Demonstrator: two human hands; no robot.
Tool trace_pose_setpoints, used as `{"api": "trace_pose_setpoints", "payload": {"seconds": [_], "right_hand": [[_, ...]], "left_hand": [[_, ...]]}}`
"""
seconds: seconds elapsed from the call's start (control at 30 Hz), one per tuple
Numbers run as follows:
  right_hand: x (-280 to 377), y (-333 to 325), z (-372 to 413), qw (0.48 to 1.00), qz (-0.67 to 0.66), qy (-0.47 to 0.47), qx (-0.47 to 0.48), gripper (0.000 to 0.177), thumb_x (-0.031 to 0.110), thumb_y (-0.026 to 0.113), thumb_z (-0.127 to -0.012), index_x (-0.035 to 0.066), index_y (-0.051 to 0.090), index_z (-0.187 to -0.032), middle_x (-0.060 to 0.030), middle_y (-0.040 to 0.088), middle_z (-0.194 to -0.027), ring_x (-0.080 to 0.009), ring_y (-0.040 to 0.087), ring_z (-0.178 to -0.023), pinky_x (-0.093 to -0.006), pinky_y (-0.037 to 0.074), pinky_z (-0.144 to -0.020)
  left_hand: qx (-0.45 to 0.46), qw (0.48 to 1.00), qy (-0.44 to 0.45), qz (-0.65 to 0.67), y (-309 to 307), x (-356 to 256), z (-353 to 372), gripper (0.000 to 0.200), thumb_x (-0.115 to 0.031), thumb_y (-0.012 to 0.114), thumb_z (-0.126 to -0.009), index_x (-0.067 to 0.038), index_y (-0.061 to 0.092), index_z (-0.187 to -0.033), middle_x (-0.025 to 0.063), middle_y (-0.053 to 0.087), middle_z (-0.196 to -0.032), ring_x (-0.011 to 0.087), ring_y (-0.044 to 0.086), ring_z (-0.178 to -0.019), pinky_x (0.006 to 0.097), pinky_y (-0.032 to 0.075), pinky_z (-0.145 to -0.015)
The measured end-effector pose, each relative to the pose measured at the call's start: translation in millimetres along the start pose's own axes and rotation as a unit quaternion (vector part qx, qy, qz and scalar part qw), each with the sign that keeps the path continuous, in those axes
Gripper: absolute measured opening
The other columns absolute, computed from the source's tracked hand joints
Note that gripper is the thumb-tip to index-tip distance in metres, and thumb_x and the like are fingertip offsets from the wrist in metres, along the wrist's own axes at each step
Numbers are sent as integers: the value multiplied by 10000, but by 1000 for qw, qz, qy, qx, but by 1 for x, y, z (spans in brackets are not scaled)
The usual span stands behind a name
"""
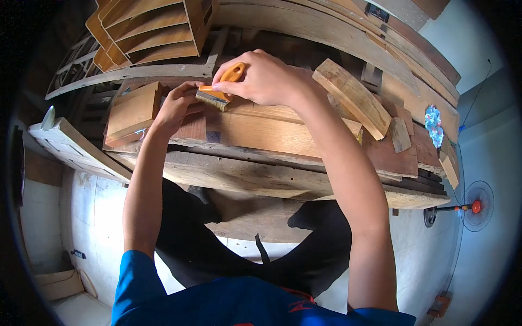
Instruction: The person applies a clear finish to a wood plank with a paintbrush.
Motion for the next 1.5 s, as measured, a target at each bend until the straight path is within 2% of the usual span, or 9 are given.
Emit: {"api": "trace_pose_setpoints", "payload": {"seconds": [0.13,0.23,0.53,0.73,0.83,1.0,1.13,1.37,1.5], "right_hand": [[1,-7,19,998,58,14,7,242,378,733,-966,201,816,-1109,-88,769,-844,-229,692,-699,-361,542,-691],[-4,-17,55,998,57,34,8,242,305,746,-978,111,807,-1109,-70,768,-858,-130,657,-722,-278,496,-682],[-85,-102,213,973,72,195,-98,219,293,753,-965,112,796,-1081,-110,788,-989,-235,736,-861,-370,546,-807],[-95,-125,269,876,266,325,-237,284,368,714,-977,99,797,-1012,-138,759,-791,-307,740,-715,-381,553,-686],[-64,-78,234,869,201,377,-248,297,423,693,-988,149,807,-1002,-144,736,-696,-302,744,-636,-397,556,-621],[-14,21,126,916,-71,35,-394,240,325,665,-1040,112,775,-1051,-69,742,-660,-204,767,-623,-316,556,-515],[15,61,60,905,-114,-42,-408,173,271,698,-1007,107,752,-994,-132,712,-671,-263,697,-538,-372,521,-503],[-68,6,169,899,-132,155,-387,194,252,710,-1016,88,780,-1095,-44,801,-901,-154,767,-809,-294,587,-727],[-118,-70,283,832,25,337,-439,267,278,717,-1018,31,778,-1099,-73,798,-827,-106,745,-751,-293,552,-656]], "left_hand": [[22,1000,-13,-9,-3,2,-1,393,70,519,-975,12,577,-1358,122,686,-1250,195,687,-1109,347,598,-998],[33,999,-12,-9,-2,0,4,394,34,562,-1004,-6,564,-1396,98,689,-1247,185,685,-1123,345,584,-1022],[45,999,-18,0,-1,-1,9,397,-53,641,-1026,-58,568,-1416,60,672,-1303,155,642,-1200,340,540,-1057],[36,997,11,-66,-1,-3,12,360,-31,689,-999,-54,615,-1350,65,692,-1285,162,665,-1178,337,543,-1062],[35,998,21,-56,-2,-2,12,321,-19,691,-994,-59,628,-1306,72,693,-1279,163,668,-1172,331,546,-1057],[12,999,27,-35,-1,-1,10,177,-5,696,-982,-68,608,-1123,93,698,-1231,169,684,-1109,332,566,-1014],[29,998,41,-26,-6,2,0,197,1,693,-975,-104,561,-1076,71,691,-1184,170,684,-1078,329,571,-988],[-8,997,57,-55,-4,9,-4,253,-10,704,-980,-134,484,-962,67,699,-1213,144,668,-1097,314,566,-952],[4,998,59,-37,2,5,4,279,-19,697,-991,-136,449,-939,72,698,-1226,122,658,-1080,303,561,-946]]}}
Point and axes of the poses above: each hand's wrist, its own z-axis away from the middle knuckle, its own y-axis out of the palm, x = y × z, the point moved 7 cm from there along -z, towards the middle knuckle
